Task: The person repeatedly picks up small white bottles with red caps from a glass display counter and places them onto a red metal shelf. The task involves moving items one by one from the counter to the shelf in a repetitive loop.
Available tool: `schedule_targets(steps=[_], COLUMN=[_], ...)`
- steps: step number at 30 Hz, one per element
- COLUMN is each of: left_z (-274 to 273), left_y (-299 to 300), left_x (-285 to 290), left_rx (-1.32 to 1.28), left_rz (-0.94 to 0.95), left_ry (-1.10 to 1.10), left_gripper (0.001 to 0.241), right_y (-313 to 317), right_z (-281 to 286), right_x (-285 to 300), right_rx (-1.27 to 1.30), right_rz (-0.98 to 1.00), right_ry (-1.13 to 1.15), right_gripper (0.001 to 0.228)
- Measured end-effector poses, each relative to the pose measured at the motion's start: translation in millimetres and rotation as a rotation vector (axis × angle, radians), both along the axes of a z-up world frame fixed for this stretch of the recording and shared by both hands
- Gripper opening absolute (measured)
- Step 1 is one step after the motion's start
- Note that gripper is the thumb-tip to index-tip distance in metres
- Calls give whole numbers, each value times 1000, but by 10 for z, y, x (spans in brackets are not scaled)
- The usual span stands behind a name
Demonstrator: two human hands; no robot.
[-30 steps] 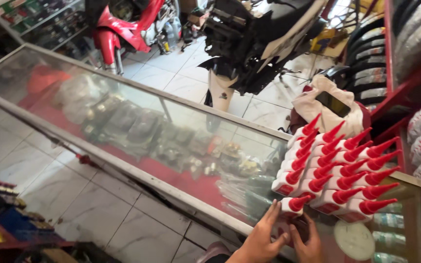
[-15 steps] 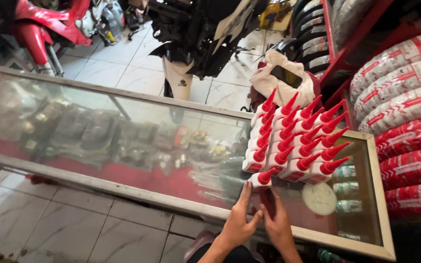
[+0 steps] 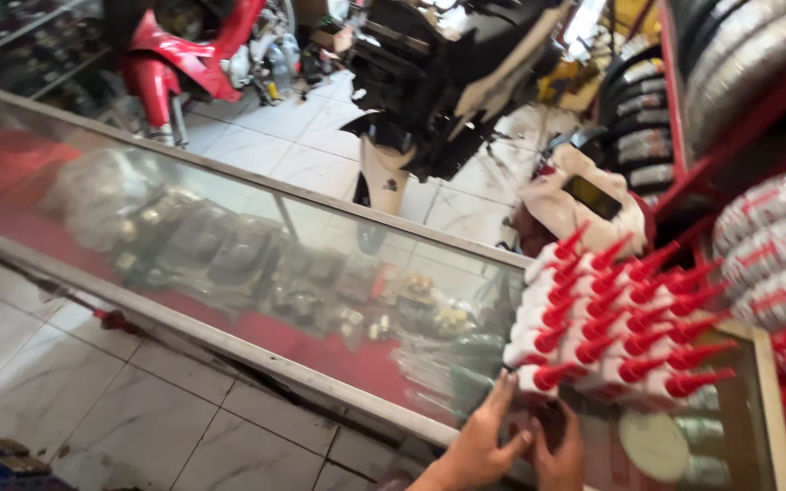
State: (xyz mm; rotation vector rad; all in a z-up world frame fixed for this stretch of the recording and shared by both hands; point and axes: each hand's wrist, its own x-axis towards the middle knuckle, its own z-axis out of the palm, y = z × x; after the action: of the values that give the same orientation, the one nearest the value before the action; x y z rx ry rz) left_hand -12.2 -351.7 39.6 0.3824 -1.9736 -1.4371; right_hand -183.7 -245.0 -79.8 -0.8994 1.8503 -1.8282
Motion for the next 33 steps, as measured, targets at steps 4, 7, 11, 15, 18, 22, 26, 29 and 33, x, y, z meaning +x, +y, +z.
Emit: schedule_targets(steps=[4,7,11,15,18,22,26,29,33], left_z=[-173,-251,-355,-377,-339,-296,-291,-250,6], left_y=[-51,-98,-138,-229,-256,-166,89,364,743], left_x=[-36,-54,-93,-102,-41,37,77,177,175], left_rx=[-18,28,-9,-22,4,-83,68,219,267], left_rz=[-64,-104,-133,-173,-180,-12,115,-76,-623], left_ry=[-4,-50,-60,-58,-54,33,265,242,-133], left_gripper=[90,95,95,96,98,88,60,42,36], right_y=[-128,-181,-208,-276,-264,-120,296,984,1775], right_z=[-43,76,151,132,101,58,9,132,529], right_x=[-81,-267,-312,-249,-172,-62,97,494,1207], right_rx=[-131,-124,-60,-63,-47,26,63,244,477], right_rz=[-3,155,168,1,-111,-303,-514,-790,-1140], right_ry=[68,118,19,66,84,98,129,79,-61], right_gripper=[59,54,50,50,51,51,51,49,47])
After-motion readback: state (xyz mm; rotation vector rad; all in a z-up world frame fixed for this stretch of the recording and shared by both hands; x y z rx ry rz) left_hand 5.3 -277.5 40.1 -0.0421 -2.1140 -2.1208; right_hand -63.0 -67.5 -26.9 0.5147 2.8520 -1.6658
